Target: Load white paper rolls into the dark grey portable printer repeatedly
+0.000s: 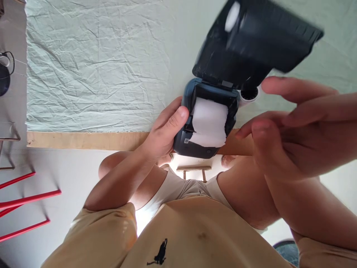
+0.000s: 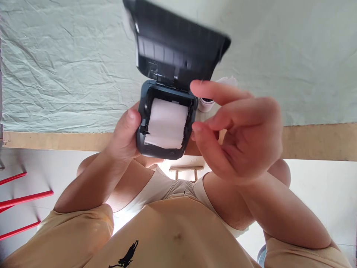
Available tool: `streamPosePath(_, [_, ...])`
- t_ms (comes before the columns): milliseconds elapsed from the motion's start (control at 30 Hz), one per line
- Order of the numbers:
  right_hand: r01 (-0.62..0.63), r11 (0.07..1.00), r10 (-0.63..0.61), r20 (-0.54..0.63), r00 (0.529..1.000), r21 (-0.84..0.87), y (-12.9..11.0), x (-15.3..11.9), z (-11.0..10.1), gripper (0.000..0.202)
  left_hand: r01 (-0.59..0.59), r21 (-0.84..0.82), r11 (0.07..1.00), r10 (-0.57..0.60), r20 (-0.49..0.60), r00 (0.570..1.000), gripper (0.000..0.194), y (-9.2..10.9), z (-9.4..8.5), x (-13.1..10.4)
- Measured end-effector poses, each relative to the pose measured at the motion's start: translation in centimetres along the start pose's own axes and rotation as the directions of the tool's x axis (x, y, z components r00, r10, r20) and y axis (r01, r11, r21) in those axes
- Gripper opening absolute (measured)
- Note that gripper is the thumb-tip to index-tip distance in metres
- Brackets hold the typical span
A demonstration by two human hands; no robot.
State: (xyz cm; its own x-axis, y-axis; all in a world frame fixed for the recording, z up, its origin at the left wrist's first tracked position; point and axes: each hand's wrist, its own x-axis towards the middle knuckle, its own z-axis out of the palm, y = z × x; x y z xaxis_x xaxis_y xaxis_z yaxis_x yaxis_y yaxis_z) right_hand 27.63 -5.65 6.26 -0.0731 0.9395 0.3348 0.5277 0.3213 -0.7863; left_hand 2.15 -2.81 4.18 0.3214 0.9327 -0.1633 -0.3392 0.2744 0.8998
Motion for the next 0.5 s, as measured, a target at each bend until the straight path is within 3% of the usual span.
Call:
streamPosePath(67, [0.051,0.996,-0.04,-0.144,0.989,0.075,-0.9,0.8,0.6,0.027,-0.009,0.017,1.0,0.009,-0.005,1.0,0.08,0.2,0.1,-0.1])
streamPosePath(133, [0.098,0.994,-0.088,-0.193,0.977,0.043,-1.8,1.4,1.2,0.017,0.025,0.04,0.999,-0.026,0.018,1.0,0.074,0.8,0.2,-0.2])
streamPosePath(300, [0.262,0.905,-0.325,-0.145,0.935,-0.334,-2.7,1.5,1.8,0.033,0.009,0.121,0.993,-0.016,0.056,0.998,0.066,1.3,0.1,-0.3])
streamPosePath(500, [0.238,0.842,-0.234,0.07,0.97,-0.484,-3.6,1.3,0.8,0.015,-0.048,0.089,0.995,0.038,0.11,0.993,0.07,0.5,-0.4,0.2])
